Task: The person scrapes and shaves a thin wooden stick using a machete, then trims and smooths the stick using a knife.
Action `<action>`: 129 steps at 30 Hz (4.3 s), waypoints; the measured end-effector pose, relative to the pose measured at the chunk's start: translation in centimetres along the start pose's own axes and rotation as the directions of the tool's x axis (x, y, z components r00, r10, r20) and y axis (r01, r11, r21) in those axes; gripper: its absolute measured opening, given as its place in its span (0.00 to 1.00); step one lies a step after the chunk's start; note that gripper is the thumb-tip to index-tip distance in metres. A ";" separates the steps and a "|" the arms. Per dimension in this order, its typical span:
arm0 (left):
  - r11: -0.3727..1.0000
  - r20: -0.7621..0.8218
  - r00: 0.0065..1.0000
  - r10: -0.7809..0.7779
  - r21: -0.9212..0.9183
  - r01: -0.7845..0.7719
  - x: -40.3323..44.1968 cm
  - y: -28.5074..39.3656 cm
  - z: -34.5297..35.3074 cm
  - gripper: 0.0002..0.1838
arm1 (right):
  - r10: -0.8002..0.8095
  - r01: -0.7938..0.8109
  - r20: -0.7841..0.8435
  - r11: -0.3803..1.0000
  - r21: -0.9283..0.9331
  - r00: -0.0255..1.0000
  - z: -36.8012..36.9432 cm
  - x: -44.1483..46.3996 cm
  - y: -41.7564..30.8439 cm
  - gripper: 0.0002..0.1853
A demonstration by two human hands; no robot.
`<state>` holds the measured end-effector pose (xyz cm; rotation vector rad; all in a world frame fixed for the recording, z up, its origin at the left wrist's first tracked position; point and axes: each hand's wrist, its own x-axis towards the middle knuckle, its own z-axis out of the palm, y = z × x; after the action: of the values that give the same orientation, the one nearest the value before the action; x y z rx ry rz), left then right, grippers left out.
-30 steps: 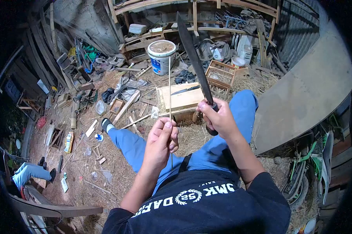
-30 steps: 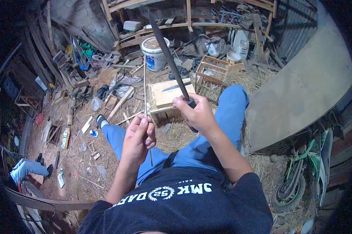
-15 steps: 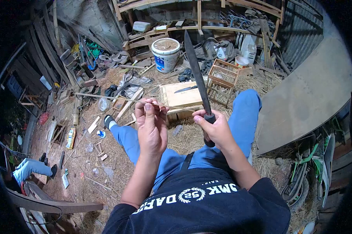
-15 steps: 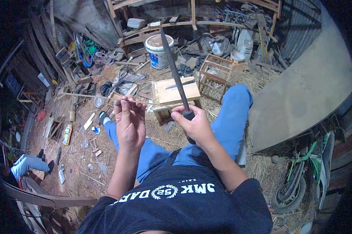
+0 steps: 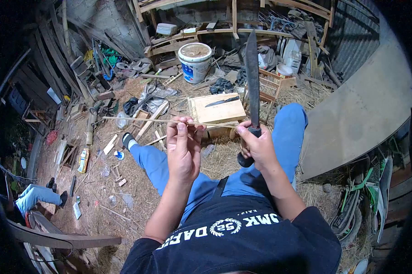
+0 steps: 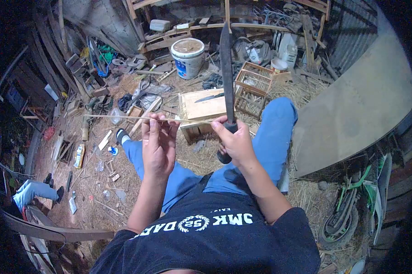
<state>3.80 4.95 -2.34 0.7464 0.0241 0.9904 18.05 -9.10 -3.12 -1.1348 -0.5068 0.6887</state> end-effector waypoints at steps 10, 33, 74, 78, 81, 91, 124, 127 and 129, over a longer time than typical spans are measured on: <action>0.062 0.206 0.702 0.681 0.940 -0.336 0.8 6.5 -2.1 0.25 | 0.007 -0.009 -0.060 1.000 -0.028 0.998 -6.5 0.7 -4.1 0.08; 0.243 0.279 0.765 -0.581 0.956 -0.165 -1.5 2.9 0.9 0.10 | -0.228 0.168 -0.184 0.942 -0.291 0.956 -12.7 -1.6 -12.4 0.10; 0.771 0.269 0.927 -0.261 0.637 0.032 -6.6 -1.6 8.8 0.07 | -0.589 0.696 0.573 -0.025 -0.717 0.570 -6.2 -2.7 -6.4 0.35; 0.769 0.236 0.917 -0.322 0.630 0.108 -6.6 -1.4 9.0 0.07 | -0.616 0.664 0.578 -0.116 -0.738 0.535 -7.7 -1.8 -7.0 0.34; 0.768 0.150 0.923 -0.355 0.609 0.196 -6.5 -1.4 9.7 0.06 | -0.649 0.646 0.506 -0.030 -0.763 0.568 -7.8 -1.7 -6.3 0.33; 0.727 0.180 0.941 -0.287 0.680 0.091 -7.1 -2.1 8.9 0.07 | -0.679 0.640 0.451 0.036 -0.768 0.579 -8.9 -0.4 -5.4 0.35; 0.409 0.320 0.921 -0.222 0.888 -0.210 -6.6 -1.6 5.9 0.06 | -0.568 0.519 0.325 0.218 -0.827 0.756 -12.2 -1.9 -5.0 0.38; 0.411 0.369 0.912 -0.178 0.870 -0.271 -6.5 -0.9 5.8 0.05 | -0.528 0.616 0.534 -0.026 -0.788 0.660 -10.3 -2.5 -5.6 0.37; 0.396 0.329 0.934 -0.143 0.884 -0.250 -6.4 -0.5 5.1 0.05 | -0.619 0.533 0.360 0.113 -0.839 0.698 -12.1 0.7 -4.0 0.35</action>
<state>2.27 -2.89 -0.75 2.0082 0.2623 0.8289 27.76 -17.43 -3.63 -1.8145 -1.2965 -0.5145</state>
